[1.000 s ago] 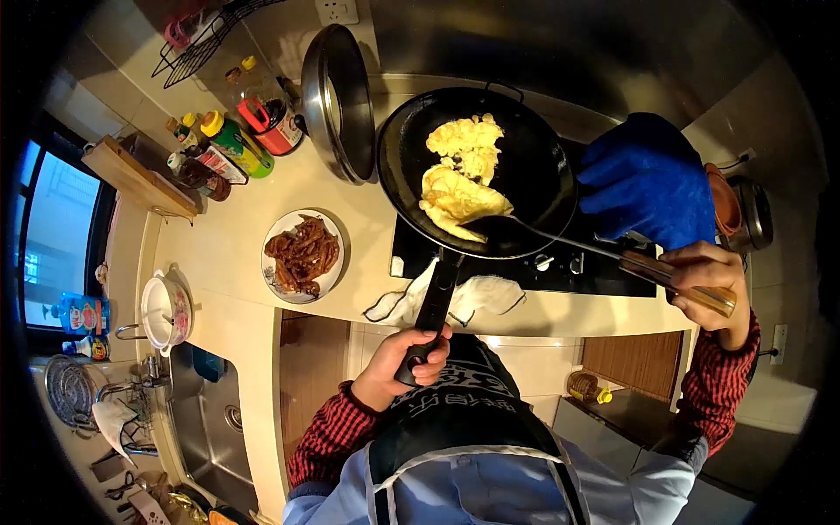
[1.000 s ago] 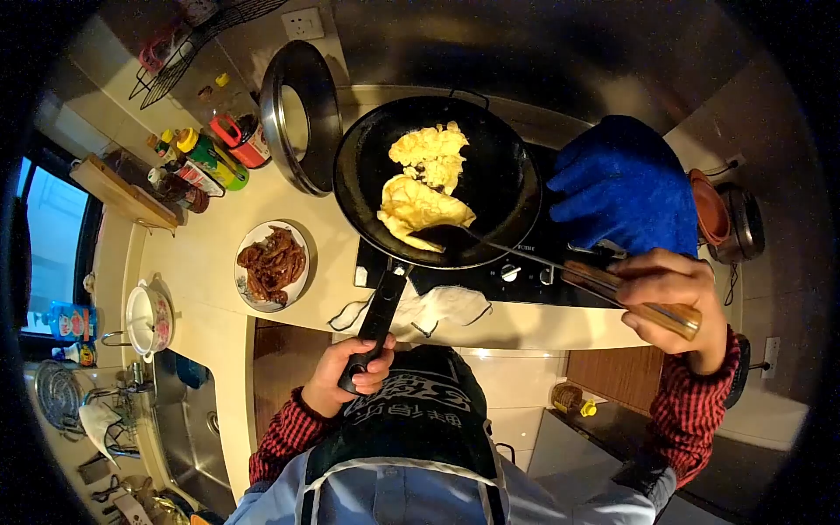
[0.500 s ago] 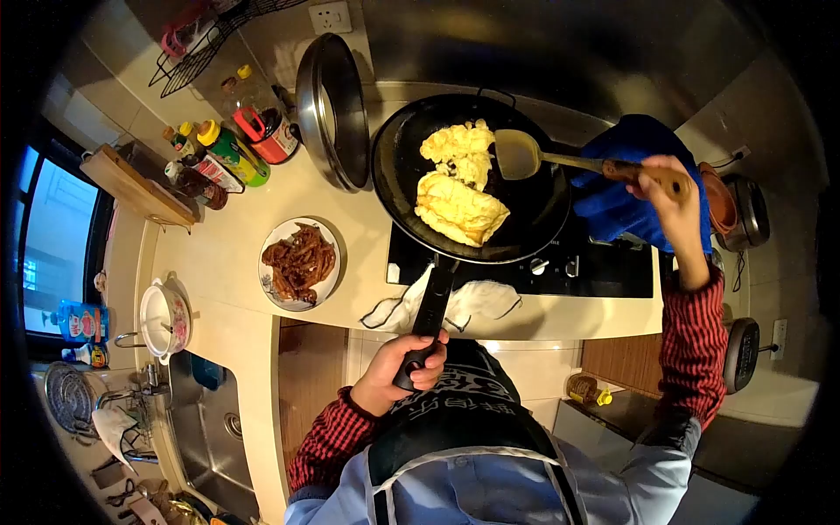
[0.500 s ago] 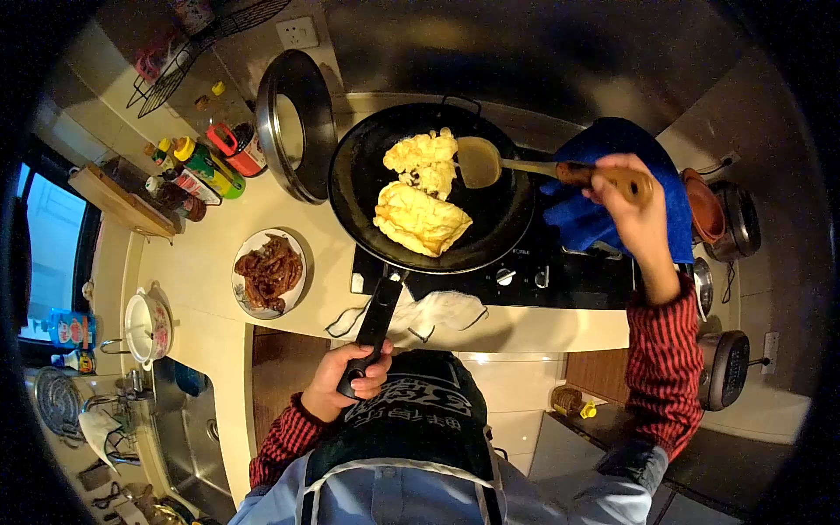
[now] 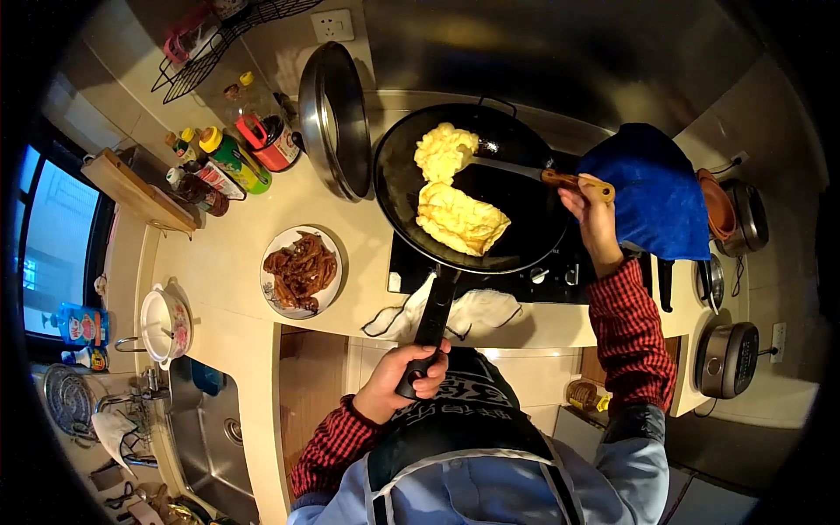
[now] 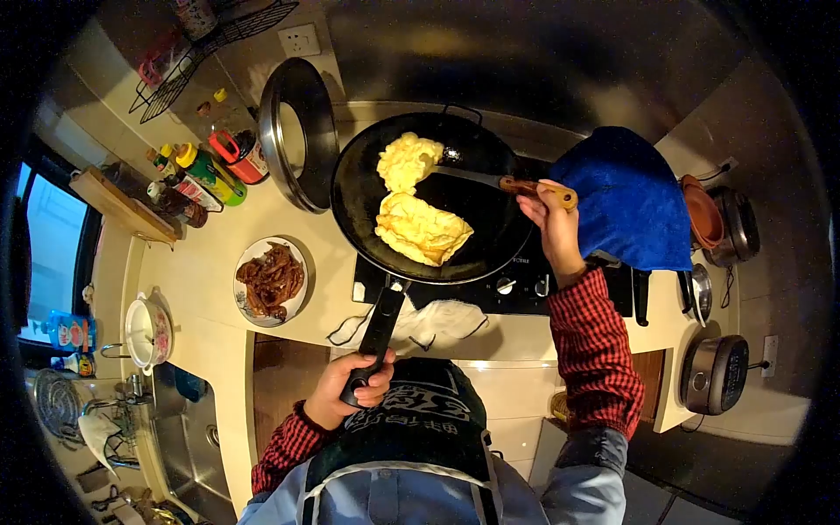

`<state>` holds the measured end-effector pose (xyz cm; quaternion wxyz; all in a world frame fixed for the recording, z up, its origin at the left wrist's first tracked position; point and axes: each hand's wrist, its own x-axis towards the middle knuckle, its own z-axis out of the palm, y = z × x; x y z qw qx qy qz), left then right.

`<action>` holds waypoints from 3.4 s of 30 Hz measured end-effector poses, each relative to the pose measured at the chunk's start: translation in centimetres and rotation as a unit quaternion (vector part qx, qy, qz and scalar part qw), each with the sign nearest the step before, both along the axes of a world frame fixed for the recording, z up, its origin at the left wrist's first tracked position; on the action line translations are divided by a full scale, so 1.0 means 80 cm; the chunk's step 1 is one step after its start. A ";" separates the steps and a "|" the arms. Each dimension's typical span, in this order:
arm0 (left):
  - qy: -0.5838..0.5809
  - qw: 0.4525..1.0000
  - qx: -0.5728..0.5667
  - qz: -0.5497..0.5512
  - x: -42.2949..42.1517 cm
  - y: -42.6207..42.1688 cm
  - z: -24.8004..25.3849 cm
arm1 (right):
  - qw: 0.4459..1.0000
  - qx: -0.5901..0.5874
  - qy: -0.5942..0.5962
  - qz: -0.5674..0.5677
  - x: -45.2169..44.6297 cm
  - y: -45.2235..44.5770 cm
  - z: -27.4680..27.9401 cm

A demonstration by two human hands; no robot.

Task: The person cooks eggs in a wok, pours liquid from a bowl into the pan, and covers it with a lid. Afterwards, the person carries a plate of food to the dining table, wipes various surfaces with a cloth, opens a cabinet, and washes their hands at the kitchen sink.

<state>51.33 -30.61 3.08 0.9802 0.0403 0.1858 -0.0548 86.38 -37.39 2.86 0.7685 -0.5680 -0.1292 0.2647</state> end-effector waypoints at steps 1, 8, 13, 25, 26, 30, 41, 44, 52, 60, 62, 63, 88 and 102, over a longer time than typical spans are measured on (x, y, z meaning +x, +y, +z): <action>0.000 1.000 0.002 -0.001 0.000 0.000 0.001 | 1.000 0.008 0.009 -0.008 -0.004 0.002 0.003; -0.002 1.000 -0.010 0.002 -0.001 0.001 0.000 | 0.860 -0.082 -0.484 0.136 -0.042 -0.004 0.066; -0.009 1.000 -0.021 -0.002 -0.004 0.004 -0.004 | 0.592 -0.142 -0.729 0.314 -0.089 -0.028 0.132; -0.008 1.000 -0.021 -0.009 -0.003 0.005 -0.003 | 0.808 -0.158 -0.554 0.126 -0.052 -0.017 0.096; -0.009 1.000 -0.020 -0.010 -0.004 0.005 -0.003 | 0.824 -0.174 -0.530 0.102 -0.049 -0.019 0.094; -0.005 1.000 -0.025 -0.004 -0.004 0.005 -0.004 | 0.905 -0.158 -0.392 0.040 -0.025 -0.041 0.117; -0.010 1.000 -0.022 -0.002 -0.002 0.007 -0.002 | 0.974 -0.082 -0.207 -0.050 -0.025 -0.011 0.085; -0.005 1.000 -0.013 0.004 -0.005 0.005 -0.003 | 0.957 -0.057 -0.283 -0.007 -0.045 -0.008 0.112; -0.013 1.000 -0.020 0.016 -0.003 0.003 -0.002 | 0.954 -0.057 -0.295 0.009 -0.045 0.009 0.093; -0.017 1.000 -0.020 0.012 -0.003 0.005 -0.004 | 0.931 -0.088 -0.353 -0.008 -0.032 -0.010 0.100; -0.017 1.000 -0.020 0.009 -0.003 0.004 -0.003 | 0.942 -0.064 -0.330 -0.005 -0.032 -0.012 0.098; -0.017 1.000 -0.023 0.008 -0.003 0.004 -0.003 | 0.933 -0.093 -0.347 0.007 -0.030 -0.012 0.093; -0.007 1.000 -0.029 0.007 -0.004 0.005 -0.004 | 0.902 -0.106 -0.413 0.074 -0.020 0.027 0.087; -0.014 1.000 -0.019 0.003 -0.002 0.006 -0.002 | 0.922 -0.092 -0.376 0.016 -0.012 0.002 0.091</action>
